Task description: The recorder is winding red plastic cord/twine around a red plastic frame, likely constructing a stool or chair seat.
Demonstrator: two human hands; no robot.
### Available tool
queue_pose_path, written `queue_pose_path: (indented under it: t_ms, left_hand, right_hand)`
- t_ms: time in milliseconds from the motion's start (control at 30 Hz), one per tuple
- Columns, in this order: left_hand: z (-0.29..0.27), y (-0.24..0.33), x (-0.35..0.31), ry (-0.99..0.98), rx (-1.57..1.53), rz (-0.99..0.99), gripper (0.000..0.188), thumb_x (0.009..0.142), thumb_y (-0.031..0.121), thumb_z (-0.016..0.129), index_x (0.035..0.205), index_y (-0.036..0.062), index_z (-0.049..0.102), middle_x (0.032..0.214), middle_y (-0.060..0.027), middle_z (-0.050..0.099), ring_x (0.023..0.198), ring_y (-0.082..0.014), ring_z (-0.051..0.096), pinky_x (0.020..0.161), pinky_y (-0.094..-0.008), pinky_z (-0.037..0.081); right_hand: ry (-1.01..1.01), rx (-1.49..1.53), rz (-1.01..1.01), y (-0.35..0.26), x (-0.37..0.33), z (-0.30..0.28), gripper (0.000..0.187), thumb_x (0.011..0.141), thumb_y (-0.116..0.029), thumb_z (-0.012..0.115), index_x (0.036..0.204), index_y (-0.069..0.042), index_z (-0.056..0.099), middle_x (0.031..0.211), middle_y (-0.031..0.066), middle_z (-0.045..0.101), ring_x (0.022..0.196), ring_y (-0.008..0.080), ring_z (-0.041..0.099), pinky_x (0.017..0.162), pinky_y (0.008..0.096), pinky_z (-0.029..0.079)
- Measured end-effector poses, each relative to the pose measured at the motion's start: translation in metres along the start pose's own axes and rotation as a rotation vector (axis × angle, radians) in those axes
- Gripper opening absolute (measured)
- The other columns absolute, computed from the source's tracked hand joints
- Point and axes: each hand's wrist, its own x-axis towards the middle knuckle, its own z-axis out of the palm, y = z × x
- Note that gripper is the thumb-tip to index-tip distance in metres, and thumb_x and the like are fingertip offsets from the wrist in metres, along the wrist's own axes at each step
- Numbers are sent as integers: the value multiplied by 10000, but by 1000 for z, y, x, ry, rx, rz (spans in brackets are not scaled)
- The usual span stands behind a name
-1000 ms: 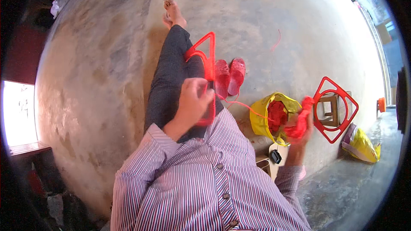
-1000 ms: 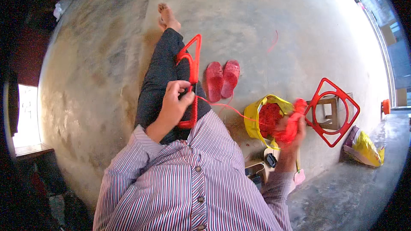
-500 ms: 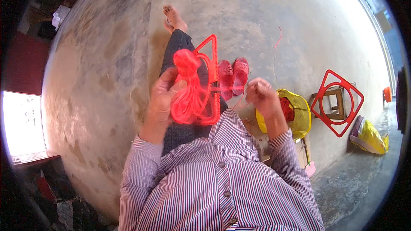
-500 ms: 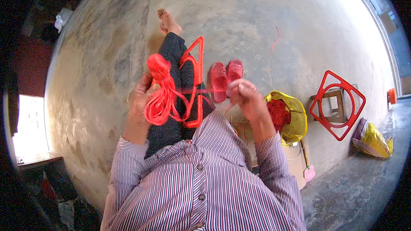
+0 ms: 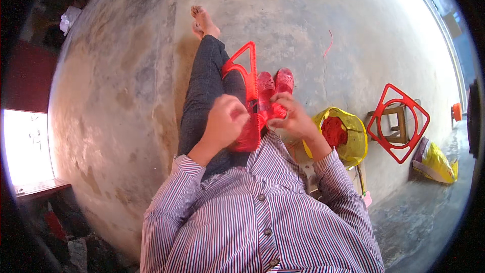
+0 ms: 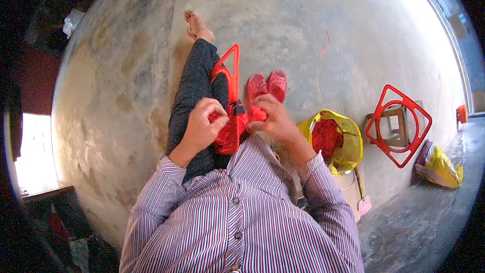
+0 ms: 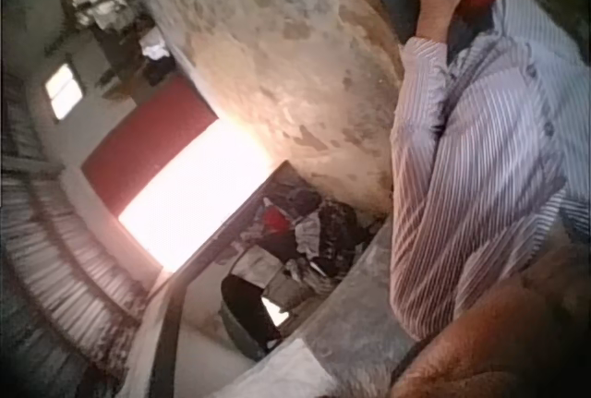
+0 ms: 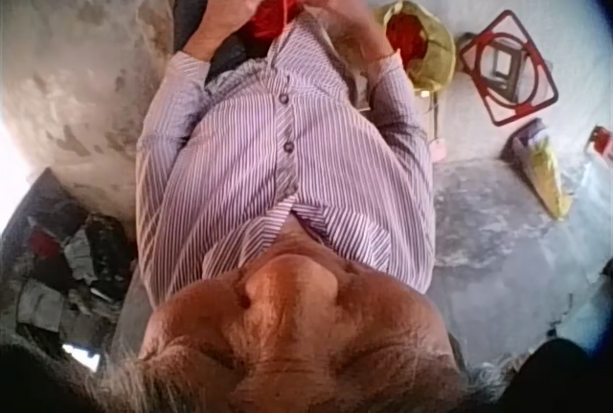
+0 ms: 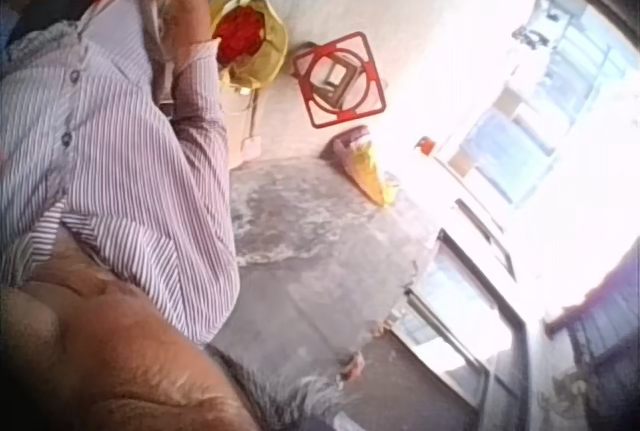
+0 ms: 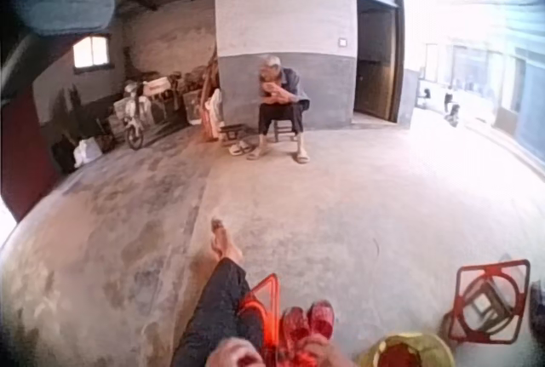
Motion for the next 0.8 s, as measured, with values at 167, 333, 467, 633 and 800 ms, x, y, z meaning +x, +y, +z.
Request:
queue_pose_path:
  t_ms: [167, 333, 467, 633, 800]
  left_hand:
    - [29, -29, 10, 66, -772, -556, 294, 780, 51, 567, 1069, 0, 544, 957, -60, 589, 865, -163, 583, 827, -256, 459]
    - [47, -17, 9, -186, -1246, -740, 277, 760, 56, 494, 1033, 23, 526, 850, -26, 556, 732, -128, 533, 723, -228, 428]
    - [49, -8, 0, -153, -1168, -721, 232, 727, 55, 485, 958, 49, 500, 774, 16, 470, 620, -89, 406, 603, -217, 347]
    - [40, 19, -11, -160, -1078, -740, 310, 721, 51, 490, 1031, 55, 494, 790, 33, 456, 631, -73, 380, 598, -198, 319]
    - [45, 18, -14, -143, -1154, -714, 294, 752, 69, 477, 1044, 64, 504, 780, 49, 461, 648, -63, 387, 604, -197, 312]
  right_hand:
    - [376, 844, 483, 9, -6, -46, 408, 798, -129, 665, 1189, -71, 560, 1211, 103, 545, 1121, 274, 526, 946, 356, 430]
    - [198, 1595, -164, -74, 5, -86, 276, 946, -238, 468, 1106, -28, 549, 1158, 134, 537, 1080, 280, 511, 945, 430, 414]
    - [344, 1725, -249, -13, -32, -123, 219, 904, -163, 504, 1093, -54, 516, 1034, 136, 546, 952, 266, 542, 850, 467, 449]
    - [297, 996, 403, -68, -25, -56, 491, 790, -138, 588, 1252, -24, 465, 944, 73, 584, 848, 157, 582, 626, 298, 496]
    - [-100, 945, 746, -64, -32, 4, 295, 881, -114, 584, 1156, -7, 570, 936, 24, 615, 784, 95, 592, 707, 244, 478]
